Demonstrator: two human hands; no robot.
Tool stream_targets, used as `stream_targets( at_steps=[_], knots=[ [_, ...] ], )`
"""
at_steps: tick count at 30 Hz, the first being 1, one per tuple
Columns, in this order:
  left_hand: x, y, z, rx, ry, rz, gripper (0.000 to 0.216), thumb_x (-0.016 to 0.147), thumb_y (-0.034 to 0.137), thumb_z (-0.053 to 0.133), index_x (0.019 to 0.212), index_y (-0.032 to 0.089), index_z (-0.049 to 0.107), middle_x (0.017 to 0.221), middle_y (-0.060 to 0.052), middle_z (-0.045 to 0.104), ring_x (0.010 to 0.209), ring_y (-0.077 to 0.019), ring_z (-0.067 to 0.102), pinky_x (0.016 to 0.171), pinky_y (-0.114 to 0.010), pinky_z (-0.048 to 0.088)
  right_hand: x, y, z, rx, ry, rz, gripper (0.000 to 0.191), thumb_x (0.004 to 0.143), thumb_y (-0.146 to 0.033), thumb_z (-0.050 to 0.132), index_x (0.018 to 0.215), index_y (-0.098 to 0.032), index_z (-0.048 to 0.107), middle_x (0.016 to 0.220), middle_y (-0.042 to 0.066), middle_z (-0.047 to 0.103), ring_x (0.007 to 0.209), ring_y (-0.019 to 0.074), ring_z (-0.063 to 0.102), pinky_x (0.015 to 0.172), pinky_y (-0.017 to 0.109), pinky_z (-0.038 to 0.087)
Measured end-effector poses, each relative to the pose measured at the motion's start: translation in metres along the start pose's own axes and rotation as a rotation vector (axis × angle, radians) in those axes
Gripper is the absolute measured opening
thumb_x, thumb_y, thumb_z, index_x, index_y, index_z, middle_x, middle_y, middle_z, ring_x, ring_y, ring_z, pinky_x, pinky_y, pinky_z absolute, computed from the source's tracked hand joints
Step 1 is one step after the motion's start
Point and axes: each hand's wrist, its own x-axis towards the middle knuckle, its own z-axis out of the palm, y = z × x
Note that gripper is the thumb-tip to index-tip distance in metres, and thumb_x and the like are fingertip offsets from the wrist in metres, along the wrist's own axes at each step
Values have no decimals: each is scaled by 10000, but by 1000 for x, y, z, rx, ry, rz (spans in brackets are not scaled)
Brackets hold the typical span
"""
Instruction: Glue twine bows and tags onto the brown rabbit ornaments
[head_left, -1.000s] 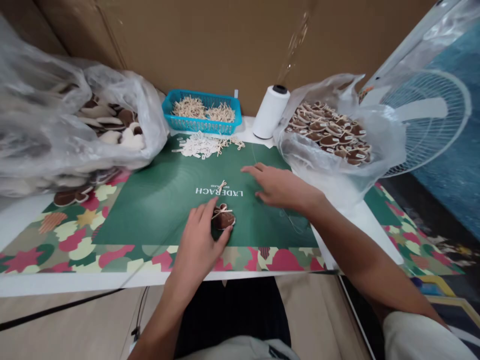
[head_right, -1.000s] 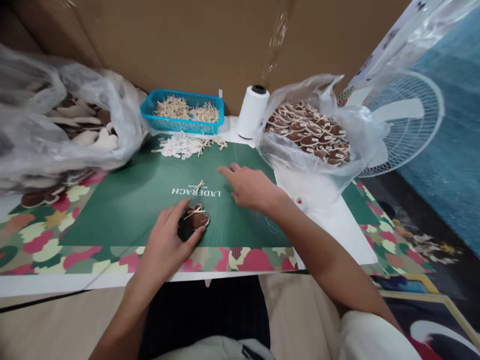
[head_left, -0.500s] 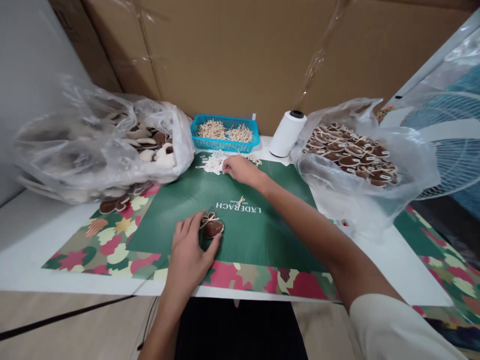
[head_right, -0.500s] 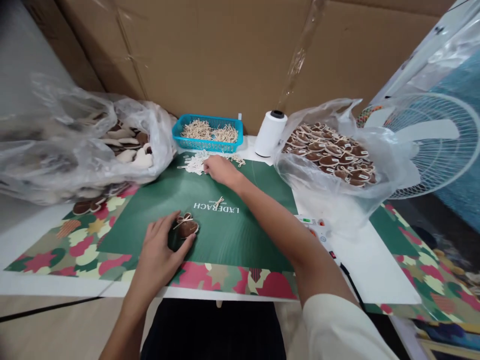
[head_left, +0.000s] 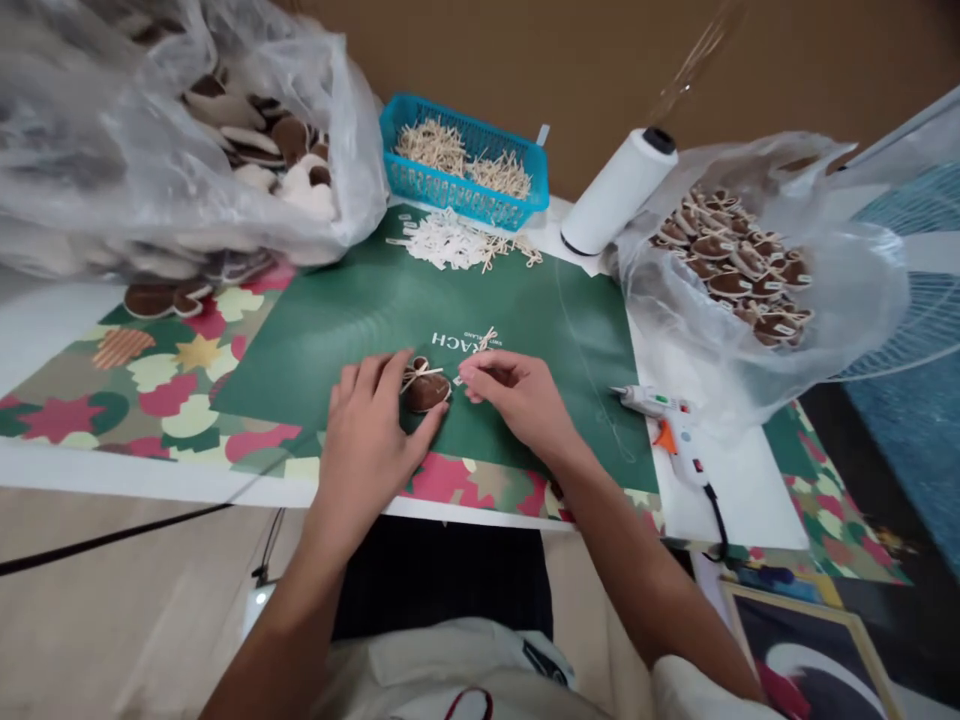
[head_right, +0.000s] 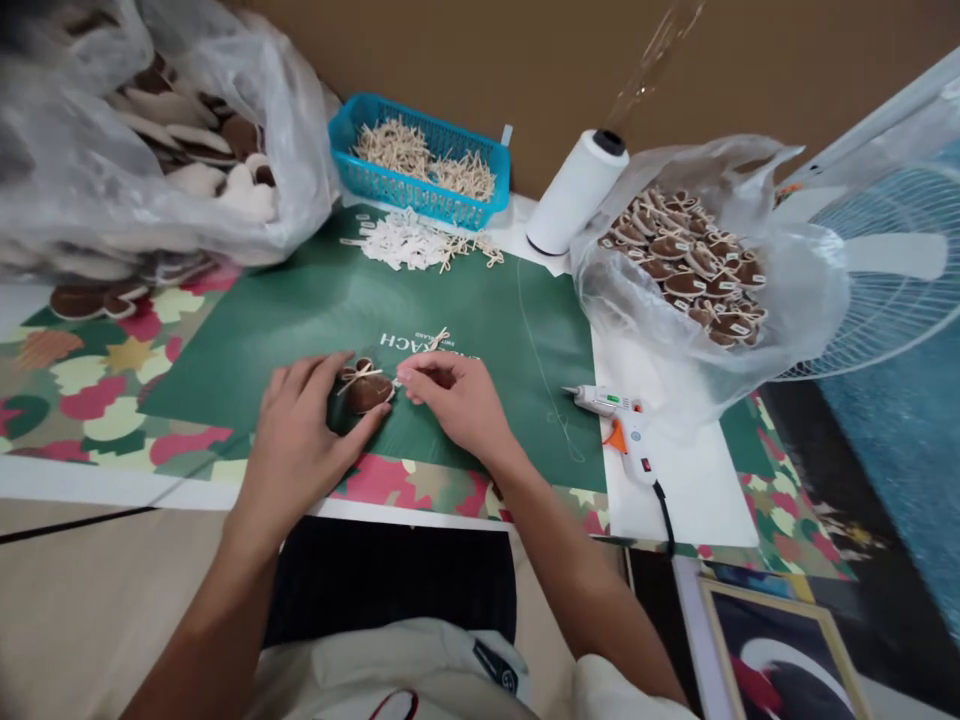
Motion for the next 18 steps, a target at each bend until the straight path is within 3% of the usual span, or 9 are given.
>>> stream_targets(
  at_steps=[6,14,18],
  knots=[
    [0,2,-1,-9,-24,-15,497,984,413,657,1405,156,594,1327,-144,655,1185,-364,579,1025,-502,495,-4,2,13,-107,42,-84,130,884,-342,765,890,-230,831,918,16,828,841,182,743,832,331,582],
    [1,4,0,-14,-50,-35,473,972,409,657,1390,198,590,1338,-135,645,1203,-358,570,1044,-500,477,-8,2,14,-251,22,-158,139,937,-291,715,883,-225,825,904,1,822,822,170,726,787,307,553],
    [1,4,0,-18,-55,-36,460,968,400,659,1379,203,597,1331,-130,648,1203,-358,565,1044,-504,476,-8,8,20,-375,110,-246,93,926,-251,742,920,-245,835,882,0,785,715,137,648,745,296,542]
  ],
)
